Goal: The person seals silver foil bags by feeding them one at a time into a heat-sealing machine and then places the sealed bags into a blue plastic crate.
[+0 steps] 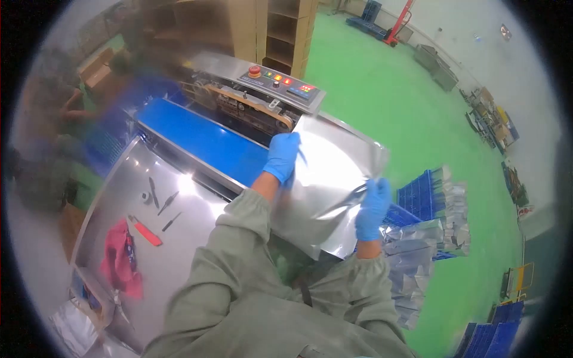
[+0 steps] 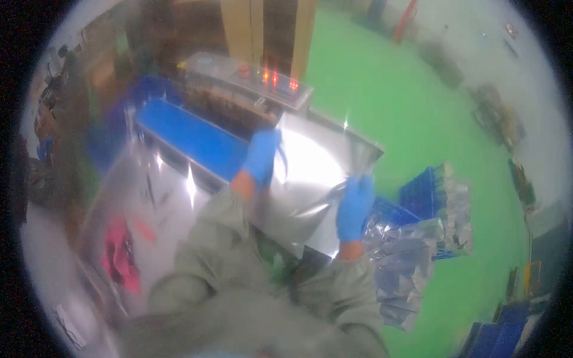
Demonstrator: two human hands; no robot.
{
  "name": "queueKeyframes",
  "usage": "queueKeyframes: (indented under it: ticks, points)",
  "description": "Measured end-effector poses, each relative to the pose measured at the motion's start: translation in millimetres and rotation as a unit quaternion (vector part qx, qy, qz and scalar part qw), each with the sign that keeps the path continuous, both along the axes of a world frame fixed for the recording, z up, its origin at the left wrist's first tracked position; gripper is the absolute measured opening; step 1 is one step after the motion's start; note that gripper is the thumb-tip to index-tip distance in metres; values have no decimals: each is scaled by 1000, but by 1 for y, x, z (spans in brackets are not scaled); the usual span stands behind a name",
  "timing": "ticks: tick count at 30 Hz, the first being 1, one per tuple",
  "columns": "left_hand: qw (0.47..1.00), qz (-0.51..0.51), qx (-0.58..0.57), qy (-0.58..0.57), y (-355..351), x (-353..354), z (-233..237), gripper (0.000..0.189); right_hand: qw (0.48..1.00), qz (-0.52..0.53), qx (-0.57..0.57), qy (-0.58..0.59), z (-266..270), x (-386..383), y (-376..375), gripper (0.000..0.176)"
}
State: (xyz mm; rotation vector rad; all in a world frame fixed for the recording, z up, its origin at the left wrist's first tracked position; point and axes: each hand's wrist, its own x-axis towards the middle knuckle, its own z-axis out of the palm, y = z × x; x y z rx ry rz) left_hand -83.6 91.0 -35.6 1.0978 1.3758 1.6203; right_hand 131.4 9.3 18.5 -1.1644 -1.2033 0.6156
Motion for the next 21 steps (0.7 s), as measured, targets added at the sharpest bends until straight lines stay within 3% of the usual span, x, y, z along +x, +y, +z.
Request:
queueKeyframes:
  ticks: [1,3,6,10,12,13,16,18,19,21]
  points:
    - [1000,0,2,-1,5,-8,-14,36,1000,0,2,-1,-18,-3,9,16]
    - [988,-17,-107,111,6,-20,-37,40,1000,15,-24,-7,-46,-6,16,13]
    - [976,-60,-12,208,14,-31,-64,41,997,33,-59,23,-48,-15,14,14]
    - [980,-69,-84,167,28,-39,-66,40,997,18,-68,-4,-50,-24,22,15]
    - [959,-71,-61,268,49,-50,-85,40,995,39,-91,7,-52,-28,30,16]
    - [959,-72,-63,266,58,-54,-88,40,995,39,-93,6,-60,-29,37,16]
    - [982,-39,-32,181,73,-70,-89,40,998,3,-33,-48,-76,-42,55,17]
    - [969,-21,-113,218,70,-88,-76,41,996,49,-54,58,-69,-58,57,18]
    - [961,-63,-102,251,67,-101,-72,42,995,63,-67,26,-75,-57,61,15]
    - [959,-47,-125,251,65,-114,-64,42,989,100,-104,31,-82,-52,61,13]
